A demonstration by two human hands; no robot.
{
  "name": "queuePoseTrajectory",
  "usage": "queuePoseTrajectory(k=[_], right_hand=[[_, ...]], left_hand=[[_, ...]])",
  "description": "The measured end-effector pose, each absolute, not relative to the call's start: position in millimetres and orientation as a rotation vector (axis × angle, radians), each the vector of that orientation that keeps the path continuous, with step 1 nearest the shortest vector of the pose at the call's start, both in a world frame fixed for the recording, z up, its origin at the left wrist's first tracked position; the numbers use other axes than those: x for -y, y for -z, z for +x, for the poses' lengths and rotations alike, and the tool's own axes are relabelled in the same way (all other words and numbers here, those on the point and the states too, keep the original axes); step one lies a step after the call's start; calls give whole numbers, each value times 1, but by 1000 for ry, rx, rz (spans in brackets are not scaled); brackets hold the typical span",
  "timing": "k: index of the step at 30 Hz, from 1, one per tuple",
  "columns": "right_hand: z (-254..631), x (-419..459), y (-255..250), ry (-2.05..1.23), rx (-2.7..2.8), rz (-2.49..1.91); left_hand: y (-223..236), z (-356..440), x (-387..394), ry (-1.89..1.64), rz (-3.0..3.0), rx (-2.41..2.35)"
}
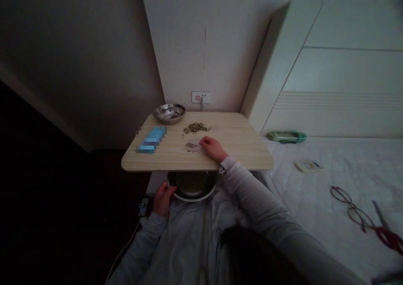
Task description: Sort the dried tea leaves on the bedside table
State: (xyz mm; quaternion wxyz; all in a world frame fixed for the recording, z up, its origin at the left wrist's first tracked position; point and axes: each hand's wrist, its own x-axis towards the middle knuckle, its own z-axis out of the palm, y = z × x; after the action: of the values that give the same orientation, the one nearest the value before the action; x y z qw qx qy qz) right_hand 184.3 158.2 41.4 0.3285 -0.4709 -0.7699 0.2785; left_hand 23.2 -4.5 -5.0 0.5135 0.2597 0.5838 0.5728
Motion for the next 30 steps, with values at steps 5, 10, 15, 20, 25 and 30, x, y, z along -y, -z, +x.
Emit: queuePoseTrajectory(k=[5,10,15,20,25,30], right_hand=[[186,-155,-42,-760,2049,-1200],[186,-153,-44,-796,2037,-1184],[186,-153,-44,-775,2042,-1174],[186,-152,-44,-812,2053,-1150],[187,-149,-44,-845,2041,-1140],[188,-149,-44,-849,2059,-1117]], left_hand=[[4,24,5,-1365,602,-1429],[7,22,4,-1377,625,-1422],[9,21,3,-1368,634,-1443],[11,19,3,-1363,644,-1436],[11,21,3,-1377,623,-1424],[11,21,3,-1381,615,-1428]])
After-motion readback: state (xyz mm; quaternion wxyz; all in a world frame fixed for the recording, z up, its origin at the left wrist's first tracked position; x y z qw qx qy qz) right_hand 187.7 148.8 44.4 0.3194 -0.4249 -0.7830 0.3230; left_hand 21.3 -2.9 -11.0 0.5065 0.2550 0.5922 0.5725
